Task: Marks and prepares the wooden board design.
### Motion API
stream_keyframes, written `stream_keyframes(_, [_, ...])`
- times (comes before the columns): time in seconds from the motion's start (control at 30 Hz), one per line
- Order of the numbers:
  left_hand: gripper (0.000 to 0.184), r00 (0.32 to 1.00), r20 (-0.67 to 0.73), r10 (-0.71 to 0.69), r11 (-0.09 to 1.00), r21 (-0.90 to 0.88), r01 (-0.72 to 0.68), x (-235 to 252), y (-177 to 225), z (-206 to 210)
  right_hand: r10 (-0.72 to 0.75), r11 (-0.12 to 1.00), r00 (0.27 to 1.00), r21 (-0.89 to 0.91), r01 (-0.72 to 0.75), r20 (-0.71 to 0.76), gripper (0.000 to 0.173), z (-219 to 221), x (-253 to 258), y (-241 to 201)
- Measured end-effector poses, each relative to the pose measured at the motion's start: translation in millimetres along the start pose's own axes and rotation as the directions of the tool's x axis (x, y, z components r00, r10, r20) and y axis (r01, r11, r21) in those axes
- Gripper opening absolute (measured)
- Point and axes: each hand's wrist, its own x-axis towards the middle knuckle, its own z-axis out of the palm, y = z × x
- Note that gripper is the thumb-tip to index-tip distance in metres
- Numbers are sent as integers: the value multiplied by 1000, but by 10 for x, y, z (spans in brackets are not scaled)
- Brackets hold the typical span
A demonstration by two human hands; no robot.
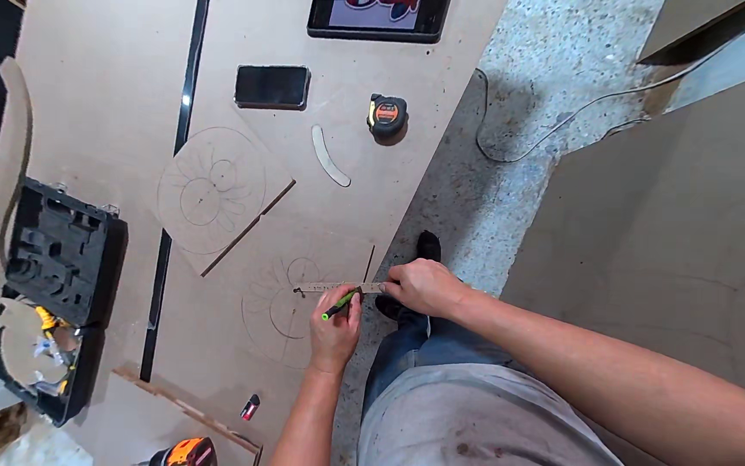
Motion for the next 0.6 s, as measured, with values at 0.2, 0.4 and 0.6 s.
stream_keyframes(0.2, [17,999,-6,37,999,38,-37,41,7,-15,-5,1000,1000,-14,6,21,42,-34,7,-7])
stream_keyframes(0.4, [21,986,-85,-144,825,-560,73,127,140,-424,-13,1000,1000,7,13,26,38,-89,70,0])
stream_keyframes(0.6, [55,995,-20,-93,393,-919,18,253,291,-901,-31,999,998,25,32,-45,40,-93,92,-21])
